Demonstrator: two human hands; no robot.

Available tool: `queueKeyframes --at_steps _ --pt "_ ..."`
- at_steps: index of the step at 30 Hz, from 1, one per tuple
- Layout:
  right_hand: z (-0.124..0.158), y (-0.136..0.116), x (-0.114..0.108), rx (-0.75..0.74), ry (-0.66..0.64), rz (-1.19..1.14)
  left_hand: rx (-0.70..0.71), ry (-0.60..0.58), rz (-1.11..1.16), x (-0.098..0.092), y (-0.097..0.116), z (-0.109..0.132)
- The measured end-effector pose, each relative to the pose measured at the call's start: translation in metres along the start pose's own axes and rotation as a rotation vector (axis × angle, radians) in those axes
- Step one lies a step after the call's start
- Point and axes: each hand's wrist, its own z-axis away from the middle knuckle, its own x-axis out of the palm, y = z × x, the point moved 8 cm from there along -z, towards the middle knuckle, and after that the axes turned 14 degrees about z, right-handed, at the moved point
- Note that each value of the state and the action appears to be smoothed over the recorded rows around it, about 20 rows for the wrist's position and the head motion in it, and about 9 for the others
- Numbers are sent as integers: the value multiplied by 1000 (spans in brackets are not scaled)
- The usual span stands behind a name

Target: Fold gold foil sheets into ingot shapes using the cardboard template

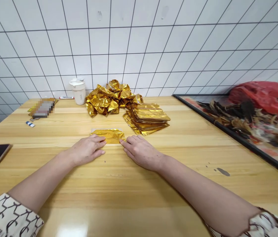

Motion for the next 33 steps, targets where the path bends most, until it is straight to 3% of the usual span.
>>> queueKeyframes --at_steps 8,13,19,26,33 --pt "12 10 2 42 -71 -14 -162 -40 -8 5 -20 30" --pt "12 12 1 56 -89 -44 -151 14 -6 1 -22 42" --pt "-1 7 -11 40 -210 5 -136 83 -39 -1 -20 41" --pt "-36 -40 -31 -100 0 -38 -135 107 -46 -2 -17 40" --pt "-34 -32 -16 -79 59 -111 -135 137 -46 -3 -16 41"
